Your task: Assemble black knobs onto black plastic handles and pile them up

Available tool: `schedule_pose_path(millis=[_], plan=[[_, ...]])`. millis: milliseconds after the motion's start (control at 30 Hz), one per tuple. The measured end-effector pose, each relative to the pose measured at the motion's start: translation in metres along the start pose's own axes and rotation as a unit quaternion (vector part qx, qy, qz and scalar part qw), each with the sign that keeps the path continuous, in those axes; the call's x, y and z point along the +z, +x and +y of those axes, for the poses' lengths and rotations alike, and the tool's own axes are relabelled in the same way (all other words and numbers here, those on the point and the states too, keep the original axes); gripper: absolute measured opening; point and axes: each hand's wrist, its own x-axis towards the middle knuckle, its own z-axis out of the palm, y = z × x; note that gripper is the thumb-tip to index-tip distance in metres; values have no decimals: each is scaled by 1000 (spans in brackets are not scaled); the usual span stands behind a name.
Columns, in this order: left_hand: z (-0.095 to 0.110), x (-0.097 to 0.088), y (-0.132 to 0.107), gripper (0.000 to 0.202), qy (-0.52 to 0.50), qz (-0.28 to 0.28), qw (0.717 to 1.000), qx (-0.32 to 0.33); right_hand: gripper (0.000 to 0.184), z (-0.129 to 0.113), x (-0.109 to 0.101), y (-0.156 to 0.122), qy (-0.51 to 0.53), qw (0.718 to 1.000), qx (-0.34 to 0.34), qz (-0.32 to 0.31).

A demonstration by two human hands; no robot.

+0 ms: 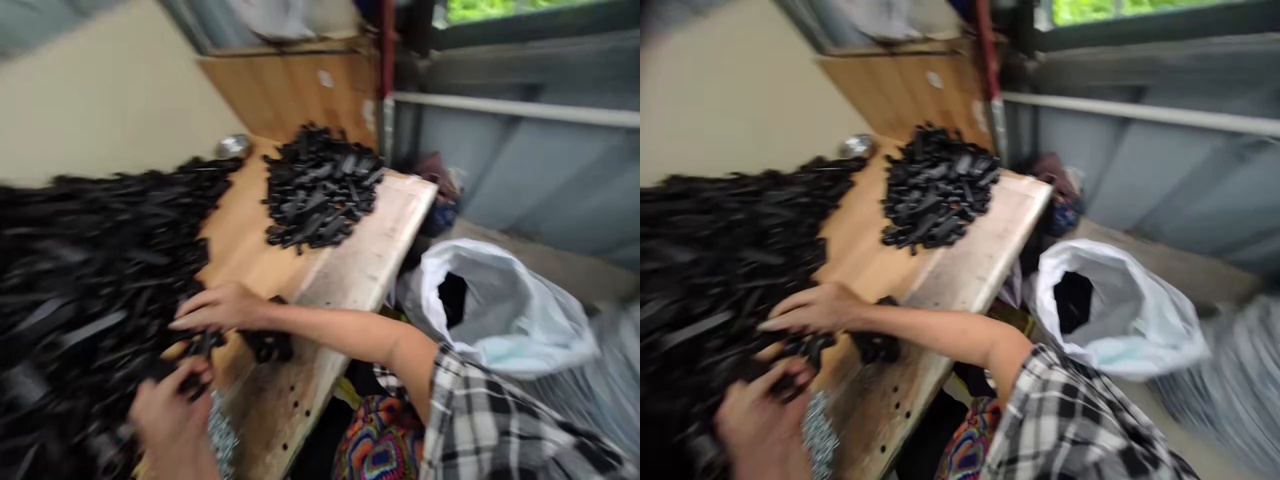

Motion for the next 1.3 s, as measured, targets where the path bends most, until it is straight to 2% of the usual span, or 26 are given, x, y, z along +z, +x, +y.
schedule_pose_path(millis=[33, 100, 200, 333, 467, 633, 867, 1100, 1300], plan=[[-14, -3, 3, 20, -119, 50, 991, -15, 15, 5, 6, 6, 2, 1000, 14, -12], [-36, -3, 8, 21, -232, 54, 971, -30, 22, 12, 12, 13, 10, 1000, 10, -17], [-54, 0, 10, 15, -277, 53, 959, -19, 26, 16, 14, 13, 12, 999, 24, -28], [-60, -2, 6, 11, -300, 55, 952, 9, 27, 20, 23, 8, 30, 996, 76, -40], [-60, -7, 3, 13, -264, 40, 964, 4, 24, 29, 31, 6, 24, 994, 95, -41], [-53, -10, 0, 26, -177, 60, 980, 64, 19, 36, 34, 7, 4, 993, 114, -33], [-46, -11, -4, 23, -121, 50, 987, 90, 15, 38, 37, 5, -14, 992, 121, -39], [-54, -6, -1, 31, -33, 87, 991, 99, 17, 41, 34, 7, -8, 991, 128, -30], [-58, -4, 0, 33, 23, 117, 984, 132, 21, 38, 34, 6, 0, 988, 143, -49]])
